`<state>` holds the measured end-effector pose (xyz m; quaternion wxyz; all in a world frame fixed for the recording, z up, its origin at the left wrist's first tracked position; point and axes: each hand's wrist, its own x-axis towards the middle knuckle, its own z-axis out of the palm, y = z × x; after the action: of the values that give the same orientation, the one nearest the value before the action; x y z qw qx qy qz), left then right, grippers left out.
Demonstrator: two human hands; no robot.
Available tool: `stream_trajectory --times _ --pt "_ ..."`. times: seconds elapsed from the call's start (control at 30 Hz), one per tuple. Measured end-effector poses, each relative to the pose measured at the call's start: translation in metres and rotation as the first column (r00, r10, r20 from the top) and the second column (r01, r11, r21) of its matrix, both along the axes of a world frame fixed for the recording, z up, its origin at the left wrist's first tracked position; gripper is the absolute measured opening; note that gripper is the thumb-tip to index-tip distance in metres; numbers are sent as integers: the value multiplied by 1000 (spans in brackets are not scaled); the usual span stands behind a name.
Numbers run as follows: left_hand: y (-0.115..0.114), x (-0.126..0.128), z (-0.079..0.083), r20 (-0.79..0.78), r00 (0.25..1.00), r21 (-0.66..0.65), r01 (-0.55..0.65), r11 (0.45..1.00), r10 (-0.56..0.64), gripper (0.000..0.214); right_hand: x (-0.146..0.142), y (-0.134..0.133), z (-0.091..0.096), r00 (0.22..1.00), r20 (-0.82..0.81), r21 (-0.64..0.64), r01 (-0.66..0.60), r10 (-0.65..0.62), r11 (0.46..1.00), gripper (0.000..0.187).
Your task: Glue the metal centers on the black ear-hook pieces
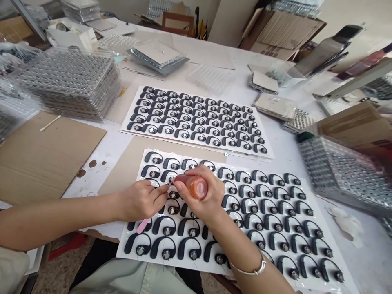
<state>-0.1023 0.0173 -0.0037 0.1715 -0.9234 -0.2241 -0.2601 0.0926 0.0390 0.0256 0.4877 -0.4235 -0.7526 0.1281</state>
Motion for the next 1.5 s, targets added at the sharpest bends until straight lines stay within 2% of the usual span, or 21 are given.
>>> stream_trajectory --times 0.3,0.57,1.5 --pt "0 -1 -3 -52 999 -37 14 999 -16 7 -1 -1 1 1000 15 21 10 -10 1000 18" --pt "0 -1 0 8 1000 -33 19 999 -19 12 -1 -1 -1 1000 2 45 5 -6 999 19" --pt "1 -1 4 30 999 -15 15 1000 -15 11 0 1 -3 999 -35 33 36 -35 999 19"
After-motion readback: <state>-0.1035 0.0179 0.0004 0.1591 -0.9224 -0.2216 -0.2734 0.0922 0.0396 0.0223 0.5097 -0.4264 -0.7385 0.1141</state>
